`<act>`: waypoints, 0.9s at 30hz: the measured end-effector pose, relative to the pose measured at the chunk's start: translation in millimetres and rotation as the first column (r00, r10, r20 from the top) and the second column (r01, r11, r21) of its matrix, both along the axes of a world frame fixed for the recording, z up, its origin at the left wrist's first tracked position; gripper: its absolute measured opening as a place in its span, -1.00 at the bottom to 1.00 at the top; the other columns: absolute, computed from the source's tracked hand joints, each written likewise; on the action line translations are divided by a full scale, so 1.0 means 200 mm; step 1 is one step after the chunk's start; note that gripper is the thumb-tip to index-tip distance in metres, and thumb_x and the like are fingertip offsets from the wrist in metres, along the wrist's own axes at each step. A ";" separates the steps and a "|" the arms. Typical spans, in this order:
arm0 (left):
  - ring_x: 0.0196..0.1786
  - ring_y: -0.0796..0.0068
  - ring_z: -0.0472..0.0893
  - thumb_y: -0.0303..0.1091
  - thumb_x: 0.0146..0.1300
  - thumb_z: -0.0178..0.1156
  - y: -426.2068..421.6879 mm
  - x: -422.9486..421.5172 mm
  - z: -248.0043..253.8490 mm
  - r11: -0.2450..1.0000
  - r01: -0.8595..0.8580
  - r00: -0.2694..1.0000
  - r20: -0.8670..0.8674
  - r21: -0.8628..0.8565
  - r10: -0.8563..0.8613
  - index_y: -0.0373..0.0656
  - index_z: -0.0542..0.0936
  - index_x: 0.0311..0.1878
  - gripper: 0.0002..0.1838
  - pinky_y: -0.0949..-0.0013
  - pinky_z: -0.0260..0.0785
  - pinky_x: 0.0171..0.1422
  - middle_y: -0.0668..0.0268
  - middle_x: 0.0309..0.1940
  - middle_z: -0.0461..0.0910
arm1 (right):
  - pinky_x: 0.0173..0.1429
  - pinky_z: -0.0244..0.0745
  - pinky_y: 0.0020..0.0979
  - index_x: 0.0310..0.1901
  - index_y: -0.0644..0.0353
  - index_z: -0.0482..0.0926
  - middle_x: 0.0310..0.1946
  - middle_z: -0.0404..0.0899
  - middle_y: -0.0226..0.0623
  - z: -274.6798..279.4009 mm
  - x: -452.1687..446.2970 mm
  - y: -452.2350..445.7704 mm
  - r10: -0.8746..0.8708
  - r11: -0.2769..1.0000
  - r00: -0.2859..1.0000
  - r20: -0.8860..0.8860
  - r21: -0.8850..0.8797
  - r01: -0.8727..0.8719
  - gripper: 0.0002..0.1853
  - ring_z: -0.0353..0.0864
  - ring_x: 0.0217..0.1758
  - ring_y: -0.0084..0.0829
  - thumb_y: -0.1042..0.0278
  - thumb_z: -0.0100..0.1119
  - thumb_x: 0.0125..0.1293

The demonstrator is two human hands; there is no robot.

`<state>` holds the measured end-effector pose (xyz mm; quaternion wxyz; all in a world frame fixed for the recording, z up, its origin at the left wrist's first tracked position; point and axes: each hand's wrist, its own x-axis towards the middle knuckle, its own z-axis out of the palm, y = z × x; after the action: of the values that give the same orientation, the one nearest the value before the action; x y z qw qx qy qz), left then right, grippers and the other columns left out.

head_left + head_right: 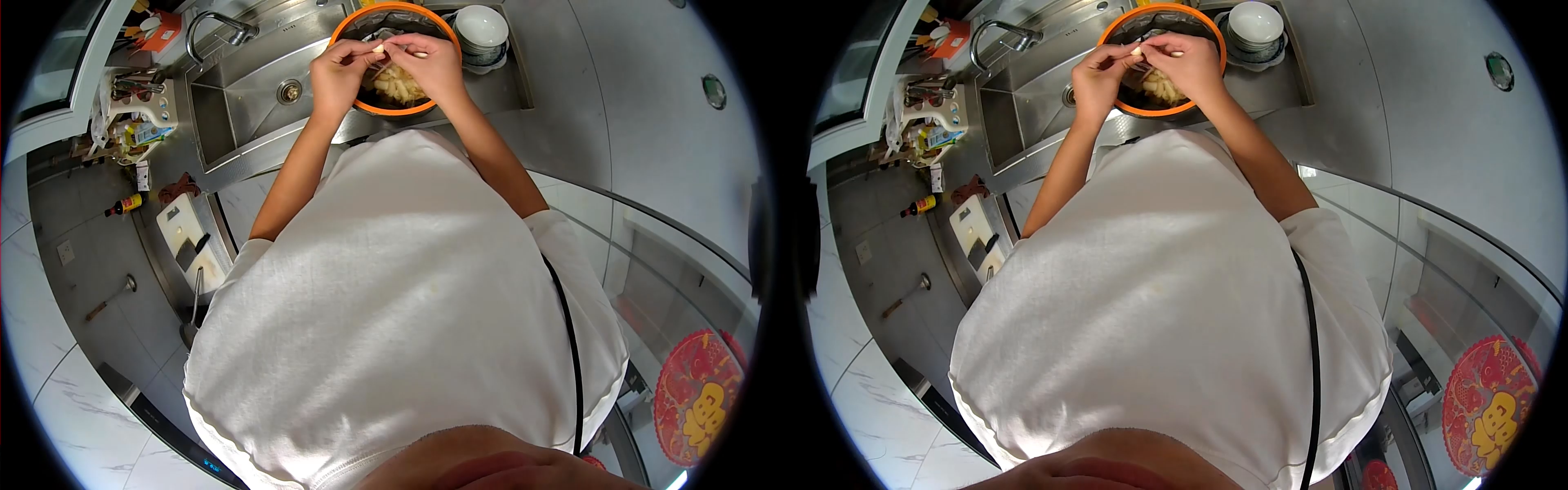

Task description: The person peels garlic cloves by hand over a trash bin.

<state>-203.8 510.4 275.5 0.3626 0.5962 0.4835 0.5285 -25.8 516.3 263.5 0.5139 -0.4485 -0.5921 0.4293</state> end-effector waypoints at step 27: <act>-0.27 0.55 0.72 -0.60 0.18 0.48 -0.01 0.03 0.06 0.997 0.061 0.992 -0.117 0.038 -0.057 -0.21 0.83 -0.16 -0.84 0.48 0.54 -0.11 0.29 -0.30 0.78 | -0.17 0.55 -0.61 -0.08 0.32 0.76 -0.33 0.78 -0.42 0.00 0.03 -0.01 0.007 0.996 0.990 -0.142 -0.084 -0.019 -0.82 0.68 -0.28 -0.71 0.46 0.43 0.34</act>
<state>-197.3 508.9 288.1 0.3369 0.6473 0.4748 0.4921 -20.4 514.1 264.1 0.5321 -0.4344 -0.5384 0.4881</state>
